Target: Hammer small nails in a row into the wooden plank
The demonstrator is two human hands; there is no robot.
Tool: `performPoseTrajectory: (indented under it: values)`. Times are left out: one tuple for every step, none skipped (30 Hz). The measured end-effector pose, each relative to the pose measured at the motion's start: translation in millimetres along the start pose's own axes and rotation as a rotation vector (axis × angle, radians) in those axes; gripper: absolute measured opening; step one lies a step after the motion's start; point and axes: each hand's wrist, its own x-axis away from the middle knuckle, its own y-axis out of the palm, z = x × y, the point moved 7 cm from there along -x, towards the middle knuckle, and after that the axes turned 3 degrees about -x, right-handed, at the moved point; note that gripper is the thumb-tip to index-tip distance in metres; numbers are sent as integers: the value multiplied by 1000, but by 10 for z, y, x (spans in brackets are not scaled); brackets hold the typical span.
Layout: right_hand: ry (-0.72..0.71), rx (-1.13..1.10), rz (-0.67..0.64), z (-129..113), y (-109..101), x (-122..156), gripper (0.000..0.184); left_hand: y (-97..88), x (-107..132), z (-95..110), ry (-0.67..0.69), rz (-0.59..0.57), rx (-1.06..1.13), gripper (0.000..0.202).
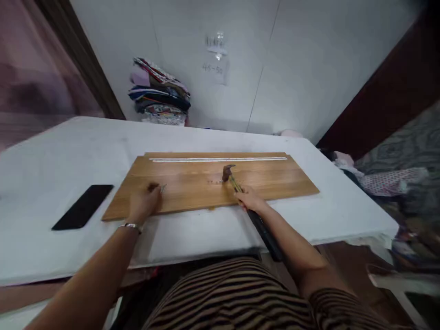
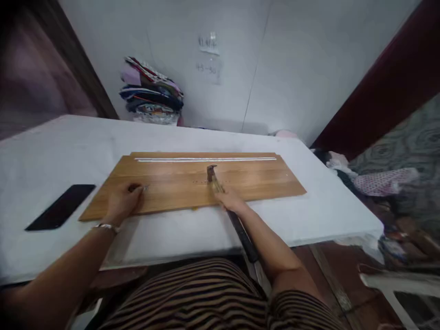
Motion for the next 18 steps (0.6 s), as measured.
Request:
performPoseTrajectory:
  values:
    - [-15,-1,10,-17,-4,3,9,-3,-1,8,-1,-1,-6,38]
    - [-26,-4,16,-31,-4,5,9,-7,-2,16,-2,-1,-11,38]
    - [-34,-9,19,-42,0,5,9,-11,-3,22,-3,1,-13,37]
    - [-39,-16,19,-49,9,4,10,-14,-5,26,-5,6,-14,36]
    - [-38,-27,17,-51,23,0,11,-18,-8,27,-9,13,-13,35]
    - [-35,-39,10,-50,44,-5,12,-20,-11,26,-14,21,-10,34]
    - [-32,-50,-3,-47,72,-13,14,-21,-14,24,-15,30,-5,32]
    - [-30,-57,-16,-44,101,-22,15,-21,-18,22,-13,39,1,31]
    - [-29,-59,-31,-42,132,-32,16,-20,-21,19,-12,47,7,30]
    - [-29,-57,-42,-39,158,-42,16,-18,-25,17,-7,52,11,28]
    - [-26,-50,-48,-34,179,-51,17,-17,-29,16,-1,57,16,27]
    - [-21,-42,-50,-27,194,-59,16,-16,-32,15,5,60,20,27]
    - [-16,-36,-52,-19,203,-66,16,-16,-34,14,9,60,24,26]
    - [-10,-33,-51,-12,204,-70,16,-15,-35,13,10,59,26,26]
    - [-6,-34,-49,-5,198,-72,16,-17,-36,12,10,58,28,25]
    - [-4,-39,-43,0,186,-71,16,-19,-35,13,10,57,29,25]
    - [-6,-47,-35,4,167,-68,16,-23,-34,15,9,58,30,24]
    - [-13,-58,-24,5,142,-63,16,-27,-32,19,9,59,31,24]
